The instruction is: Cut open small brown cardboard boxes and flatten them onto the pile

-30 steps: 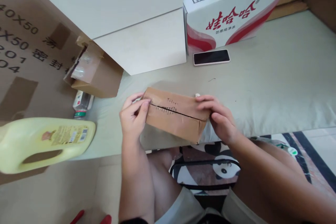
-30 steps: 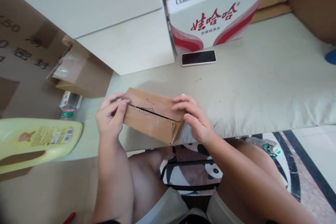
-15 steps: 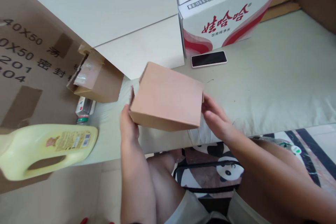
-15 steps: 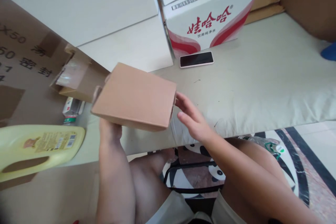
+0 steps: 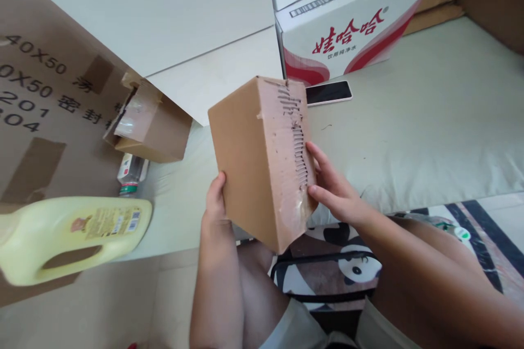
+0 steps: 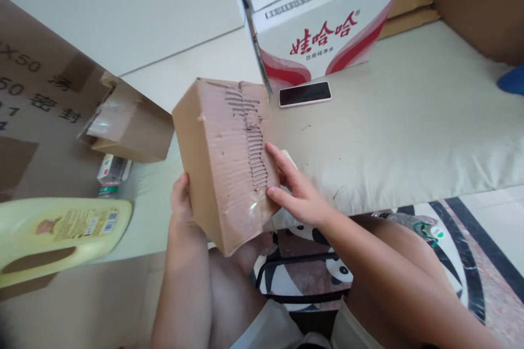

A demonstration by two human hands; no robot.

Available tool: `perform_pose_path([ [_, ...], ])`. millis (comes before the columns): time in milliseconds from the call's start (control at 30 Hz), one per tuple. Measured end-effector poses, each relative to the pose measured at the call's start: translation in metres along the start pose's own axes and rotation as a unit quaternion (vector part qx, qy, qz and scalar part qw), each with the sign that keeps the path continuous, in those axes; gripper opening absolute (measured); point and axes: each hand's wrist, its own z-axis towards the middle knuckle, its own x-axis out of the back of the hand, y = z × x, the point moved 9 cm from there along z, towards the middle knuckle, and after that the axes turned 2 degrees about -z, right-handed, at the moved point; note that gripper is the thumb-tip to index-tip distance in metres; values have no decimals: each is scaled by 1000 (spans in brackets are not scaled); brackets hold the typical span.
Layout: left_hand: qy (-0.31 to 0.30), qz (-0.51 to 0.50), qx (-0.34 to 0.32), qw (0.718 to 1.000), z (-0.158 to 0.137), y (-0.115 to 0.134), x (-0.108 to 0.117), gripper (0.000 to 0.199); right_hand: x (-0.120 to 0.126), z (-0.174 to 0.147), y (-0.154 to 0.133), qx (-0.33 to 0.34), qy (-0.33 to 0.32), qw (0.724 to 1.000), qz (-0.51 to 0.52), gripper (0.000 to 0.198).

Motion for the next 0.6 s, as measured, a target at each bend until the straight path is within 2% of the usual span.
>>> perform_pose_path([
  [100,42,-37,-8,998,-1,7,3,54,1,2,0,-2,0,1000,-15,63],
  [167,57,-39,-24,997,0,13,4,53,14,5,5,-34,38,992,-112,53],
  [200,62,-39,-33,997,2,16,5,52,24,6,9,-64,60,977,-196,48],
  [233,68,-37,-45,996,3,19,6,51,35,6,15,-103,75,948,-293,42],
  [300,78,-32,-78,993,7,26,7,49,55,4,26,-176,76,864,-466,33],
  [333,80,-29,-94,992,9,30,7,48,62,3,30,-197,63,829,-520,31],
  [367,80,-25,-106,991,11,32,6,47,65,3,35,-204,40,811,-547,31],
  [400,78,-24,-114,990,13,34,6,47,64,3,39,-199,13,809,-553,32],
  [500,69,-24,-123,990,15,36,4,47,54,5,45,-156,-59,830,-532,40],
  [600,69,-24,-118,990,15,36,3,46,51,5,47,-164,-75,830,-528,48],
])
